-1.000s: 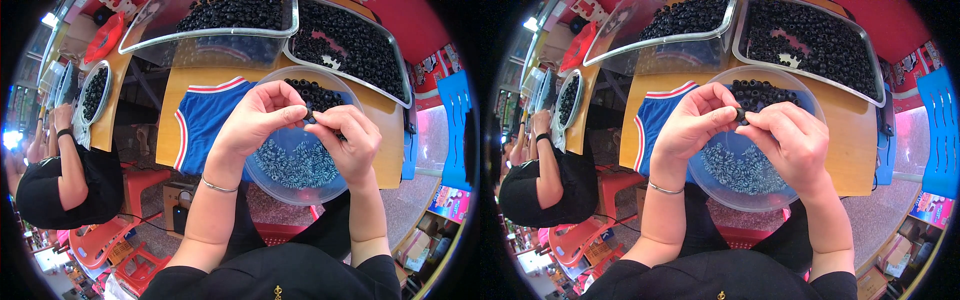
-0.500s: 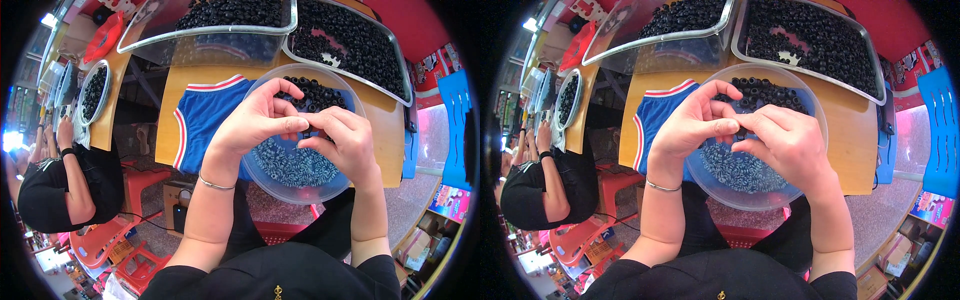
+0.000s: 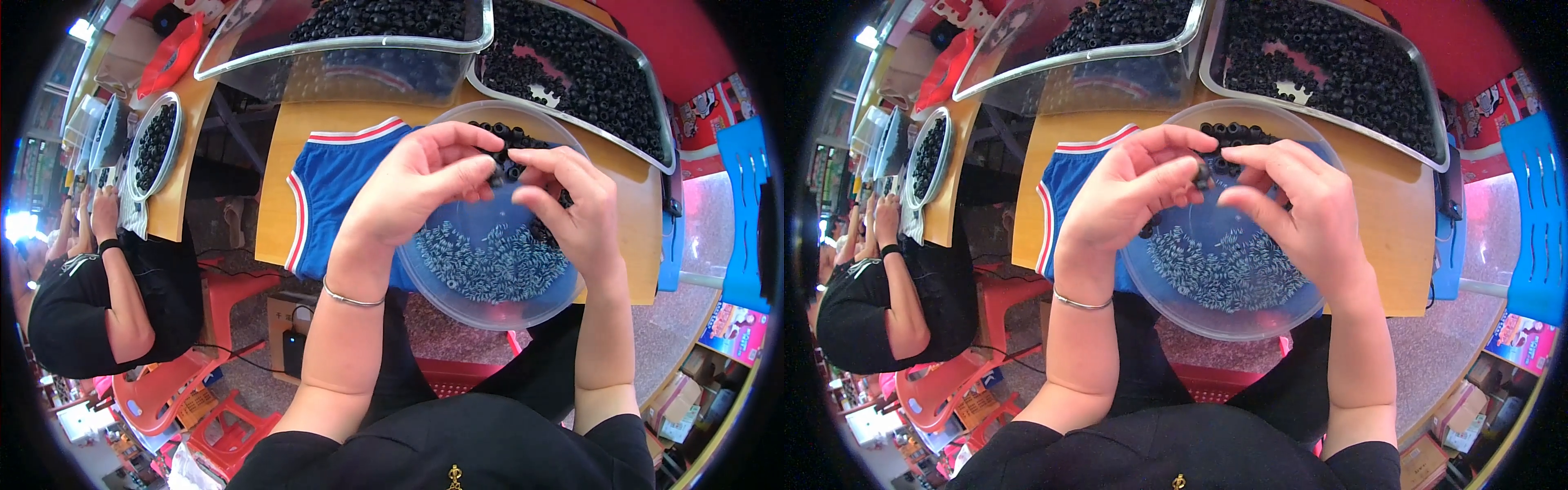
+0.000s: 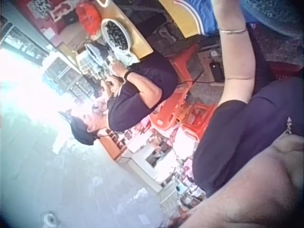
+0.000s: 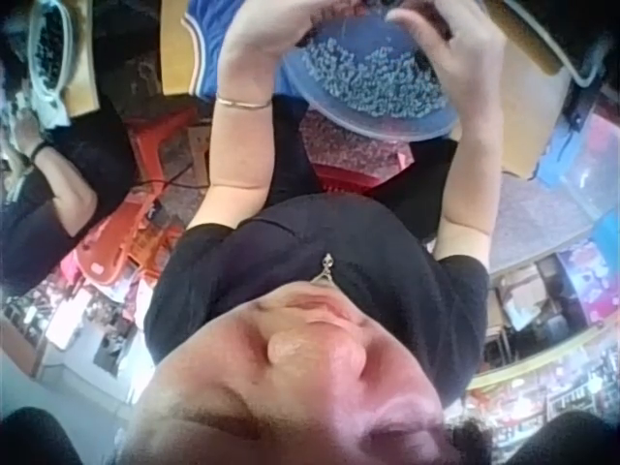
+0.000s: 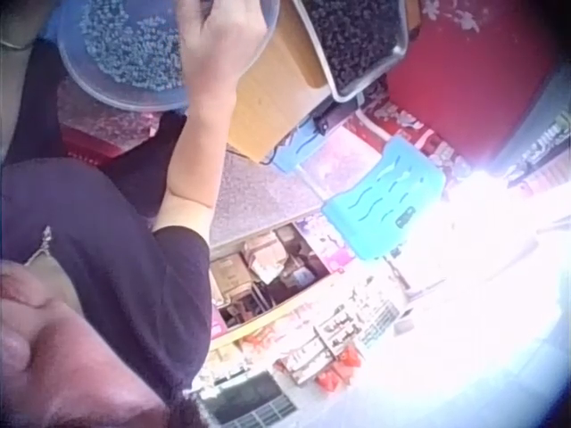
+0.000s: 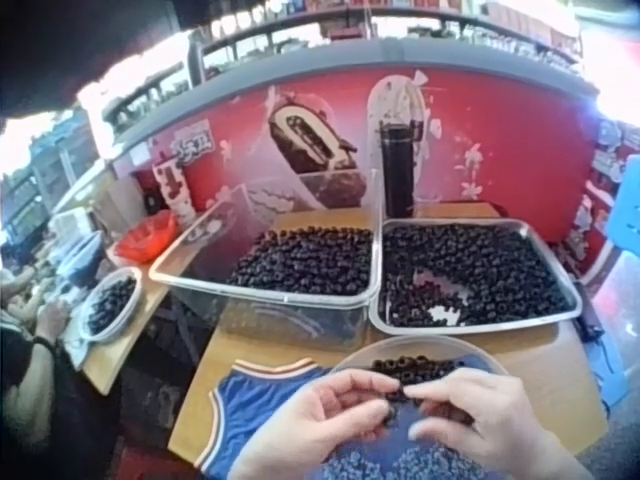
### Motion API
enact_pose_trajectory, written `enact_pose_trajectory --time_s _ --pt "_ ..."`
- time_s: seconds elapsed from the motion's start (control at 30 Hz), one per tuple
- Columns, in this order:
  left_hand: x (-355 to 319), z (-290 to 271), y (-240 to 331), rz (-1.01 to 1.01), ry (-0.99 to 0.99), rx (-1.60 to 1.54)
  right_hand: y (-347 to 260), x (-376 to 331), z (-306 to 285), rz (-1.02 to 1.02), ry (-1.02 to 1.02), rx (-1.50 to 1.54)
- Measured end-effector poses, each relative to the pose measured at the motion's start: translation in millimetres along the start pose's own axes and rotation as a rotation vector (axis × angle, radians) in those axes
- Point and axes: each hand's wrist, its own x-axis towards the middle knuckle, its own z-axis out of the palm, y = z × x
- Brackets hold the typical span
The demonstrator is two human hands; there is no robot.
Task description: The person assembles small components by hand, inserting blue components into black rubber rings at a workbench.
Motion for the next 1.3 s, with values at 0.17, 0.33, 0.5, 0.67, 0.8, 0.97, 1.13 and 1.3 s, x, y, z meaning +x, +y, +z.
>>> enact_pose_trajectory --time_s 0.17,0.33,0.5,0.67,0.8,0.97,1.13,1.3 --pt "3.3 -5.4 -5.9 0.058 0.019 -0.163 18.5 -4.2 10.5 -0.071 -0.006 -0.254" --pt "4.6 -3.0 -4.8 0.038 0.083 -0.139 18.8 -6.2 13.2 -0.149 -0.1 -0.434" --pt "6.4 -1.1 -7.3 0.069 0.093 0.037 21.6 -7.9 9.1 -0.059 -0.155 -0.458" --pt "5.3 8.5 -4.7 0.069 0.143 0.252 20.0 -9.8 11.7 -0.039 -0.155 -0.464" --pt "5.9 10.6 -7.8 0.116 0.165 0.348 17.8 -8.6 14.7 -0.068 -0.119 -0.49" --pt "6.6 8.8 -10.3 0.142 0.195 0.403 16.3 -6.3 10.9 -0.055 -0.182 -0.482" --pt "8.3 9.5 -13.1 0.157 0.196 0.388 20.3 -8.4 16.2 -0.078 -0.072 -0.444" --pt "8.3 7.9 -14.8 0.159 0.175 0.441 25.1 -7.7 11.4 -0.033 -0.156 -0.404"
